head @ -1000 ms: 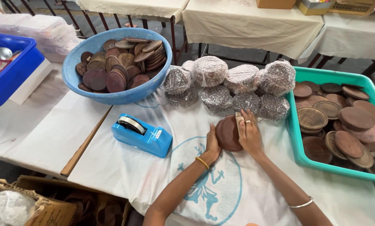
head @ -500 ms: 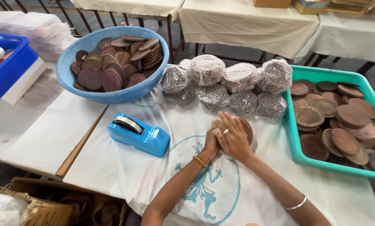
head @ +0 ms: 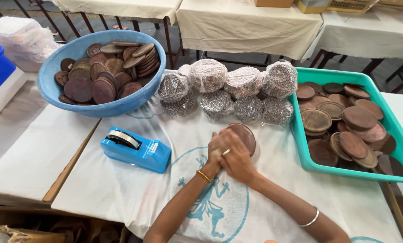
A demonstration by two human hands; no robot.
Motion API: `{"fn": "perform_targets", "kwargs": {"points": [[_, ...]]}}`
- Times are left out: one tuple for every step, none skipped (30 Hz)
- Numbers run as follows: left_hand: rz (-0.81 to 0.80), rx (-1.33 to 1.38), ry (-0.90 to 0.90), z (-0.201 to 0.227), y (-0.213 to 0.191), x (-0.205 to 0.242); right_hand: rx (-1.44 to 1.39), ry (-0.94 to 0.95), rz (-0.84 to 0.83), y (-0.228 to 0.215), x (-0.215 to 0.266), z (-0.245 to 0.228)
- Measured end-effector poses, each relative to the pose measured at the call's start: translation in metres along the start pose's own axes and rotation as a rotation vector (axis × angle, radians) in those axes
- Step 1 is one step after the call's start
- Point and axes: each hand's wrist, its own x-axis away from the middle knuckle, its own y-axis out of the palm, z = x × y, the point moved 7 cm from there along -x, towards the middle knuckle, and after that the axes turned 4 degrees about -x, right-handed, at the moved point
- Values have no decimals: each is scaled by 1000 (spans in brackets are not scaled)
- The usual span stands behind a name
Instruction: The person wraps round wooden crafts in bubble wrap and secures them with tape. They then wipe the surface of other wooden crafts with a cloth and place them into a blue bowl.
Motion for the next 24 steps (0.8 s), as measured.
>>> {"fn": "perform_targets", "kwargs": {"points": [[-106, -202, 126, -7, -13, -11, 11, -155, -79, 7, 0, -13], [-214, -402, 247, -16, -24, -20, 23, -309, -158, 13, 2, -26], [-213, -405, 247, -7, -8, -12, 21, -308, -156, 12, -4, -22], [-204, -455, 256, 3, 9, -4, 37, -317, -157, 11, -10, -18], [-194, -505, 266, 12, 25, 5, 52, -327, -158, 11, -15, -15], [-195, -503, 266, 16, 31, 7, 55, -327, -159, 9, -19, -7], [-141, -342, 165, 15, 31, 8, 77, -311, -95, 2, -23, 2], [-88, -180, 60, 11, 32, 9, 100, -292, -33, -5, -27, 11], [-90, -177, 58, 13, 37, 12, 103, -291, -35, -3, -22, 26], [-62, -208, 54, 16, 40, 15, -2, -172, -16, -4, -20, 49], [-34, -240, 49, 19, 42, 19, -108, -51, 2, -4, -17, 72], [-34, -237, 49, 17, 42, 19, -106, -52, -1, -5, -13, 73], [2, -215, 47, 16, 39, 20, -200, 188, -20, -4, -8, 91], [36, -196, 47, 16, 36, 20, -293, 427, -38, -1, 0, 109], [34, -195, 48, 19, 38, 21, -291, 425, -37, 5, 6, 110], [66, -156, 40, 21, 38, 22, -278, 446, 4, 8, 11, 113], [97, -118, 31, 24, 37, 23, -265, 466, 45, 12, 16, 117], [98, -118, 33, 29, 40, 26, -267, 465, 44, 13, 17, 106], [135, -102, 0, 32, 40, 30, -252, 475, 26, 16, 18, 95], [171, -85, -33, 35, 41, 33, -237, 485, 9, 18, 18, 86], [170, -85, -31, 34, 38, 31, -237, 483, 9, 18, 19, 73], [150, -64, -32, 33, 37, 29, -82, 291, 16, 13, 15, 48], [130, -44, -34, 31, 36, 27, 70, 98, 20, 10, 14, 23], [129, -41, -33, 28, 34, 26, 72, 96, 18, 10, 16, 17]]}}
